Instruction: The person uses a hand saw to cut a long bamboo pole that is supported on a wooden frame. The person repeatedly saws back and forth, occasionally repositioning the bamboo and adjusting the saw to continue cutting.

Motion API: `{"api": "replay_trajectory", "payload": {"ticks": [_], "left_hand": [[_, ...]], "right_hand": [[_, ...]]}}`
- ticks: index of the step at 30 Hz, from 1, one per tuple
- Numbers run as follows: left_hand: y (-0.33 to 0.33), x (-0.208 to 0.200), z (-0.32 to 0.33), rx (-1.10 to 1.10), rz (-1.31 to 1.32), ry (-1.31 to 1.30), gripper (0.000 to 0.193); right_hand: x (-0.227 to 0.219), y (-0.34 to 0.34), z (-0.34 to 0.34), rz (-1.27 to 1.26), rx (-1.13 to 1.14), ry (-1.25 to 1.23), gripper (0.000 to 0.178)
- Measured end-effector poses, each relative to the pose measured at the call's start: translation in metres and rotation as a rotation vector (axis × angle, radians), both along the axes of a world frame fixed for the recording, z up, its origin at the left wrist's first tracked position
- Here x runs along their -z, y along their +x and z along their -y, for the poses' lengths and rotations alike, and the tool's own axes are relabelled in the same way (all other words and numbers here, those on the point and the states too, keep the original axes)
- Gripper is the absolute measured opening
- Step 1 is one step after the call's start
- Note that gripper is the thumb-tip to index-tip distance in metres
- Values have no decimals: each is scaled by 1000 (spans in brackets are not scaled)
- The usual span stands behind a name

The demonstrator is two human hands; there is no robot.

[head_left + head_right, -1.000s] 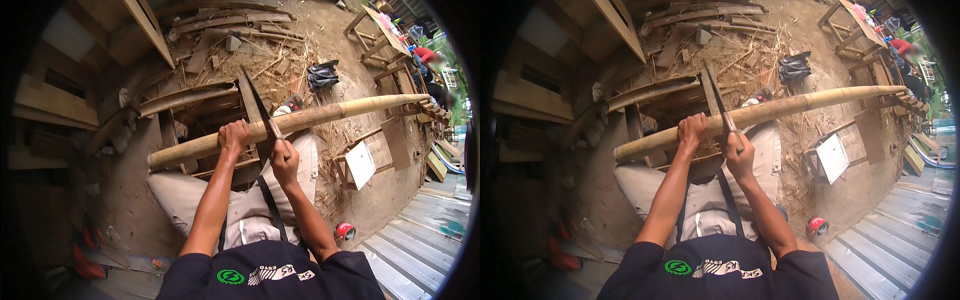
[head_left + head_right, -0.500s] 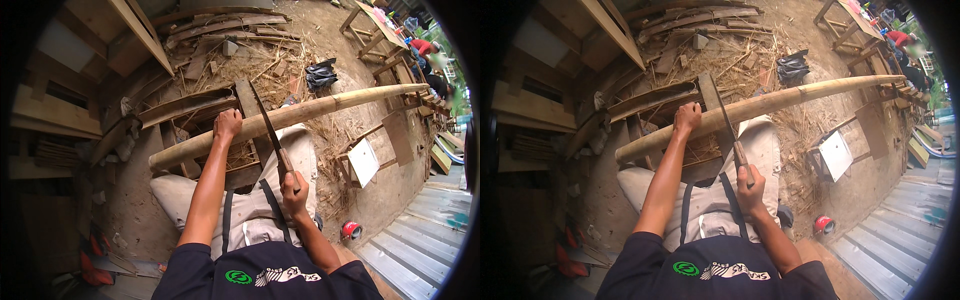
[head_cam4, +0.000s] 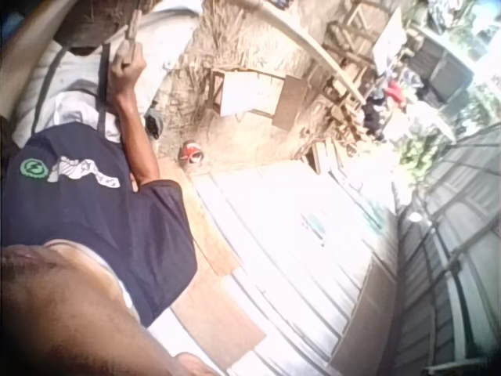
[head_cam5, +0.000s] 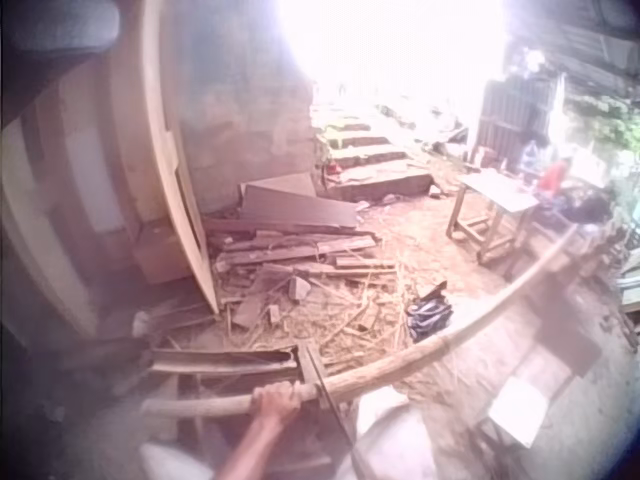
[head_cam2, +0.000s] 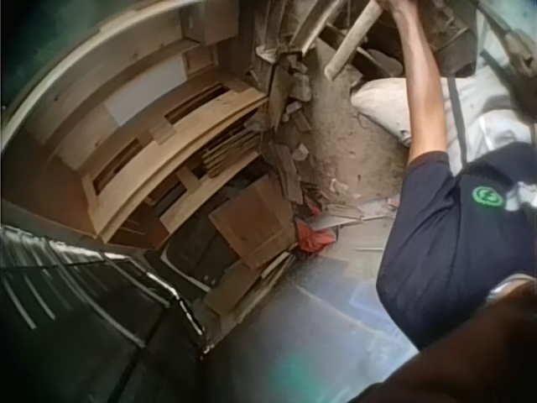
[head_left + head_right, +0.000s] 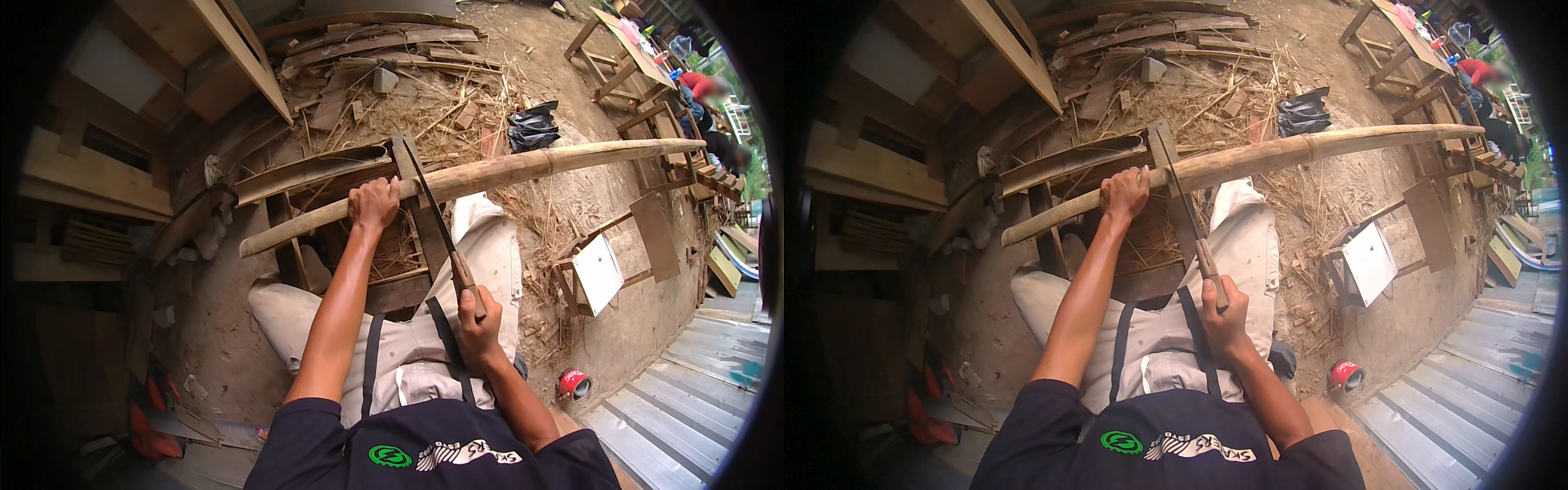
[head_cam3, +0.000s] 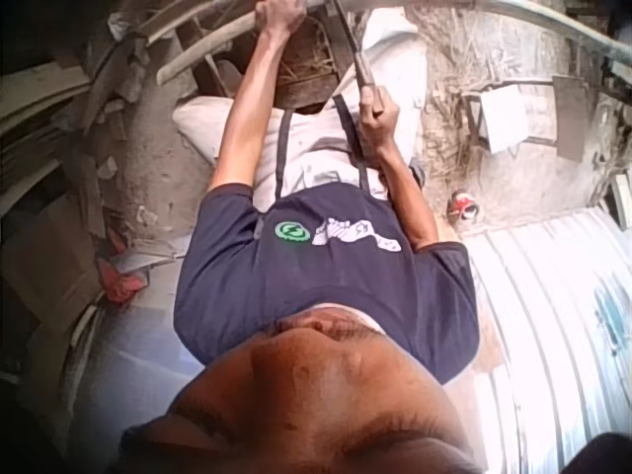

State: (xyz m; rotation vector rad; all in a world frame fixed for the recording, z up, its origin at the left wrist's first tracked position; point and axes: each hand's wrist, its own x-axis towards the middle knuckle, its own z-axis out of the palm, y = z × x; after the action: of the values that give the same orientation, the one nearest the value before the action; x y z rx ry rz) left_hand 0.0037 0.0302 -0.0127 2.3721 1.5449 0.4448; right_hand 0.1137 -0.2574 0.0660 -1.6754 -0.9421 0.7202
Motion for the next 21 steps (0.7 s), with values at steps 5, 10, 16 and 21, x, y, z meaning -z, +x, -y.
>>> {"api": "replay_trajectory", "payload": {"ticks": [5, 10, 16, 21], "left_hand": [[3, -12, -9, -26, -48, -126, 58], [5, -21, -23, -84, -116, -314, 62], [11, -13, -15, -119, -132, -169, 53], [4, 1, -2, -66, -100, 34, 45]], "right_hand": [[2, 0, -6, -39, 6, -2, 25], [-29, -8, 14, 26, -4, -52, 21], [-49, -14, -12, 26, -18, 97, 23], [-33, -13, -57, 17, 0, -24, 26]]}}
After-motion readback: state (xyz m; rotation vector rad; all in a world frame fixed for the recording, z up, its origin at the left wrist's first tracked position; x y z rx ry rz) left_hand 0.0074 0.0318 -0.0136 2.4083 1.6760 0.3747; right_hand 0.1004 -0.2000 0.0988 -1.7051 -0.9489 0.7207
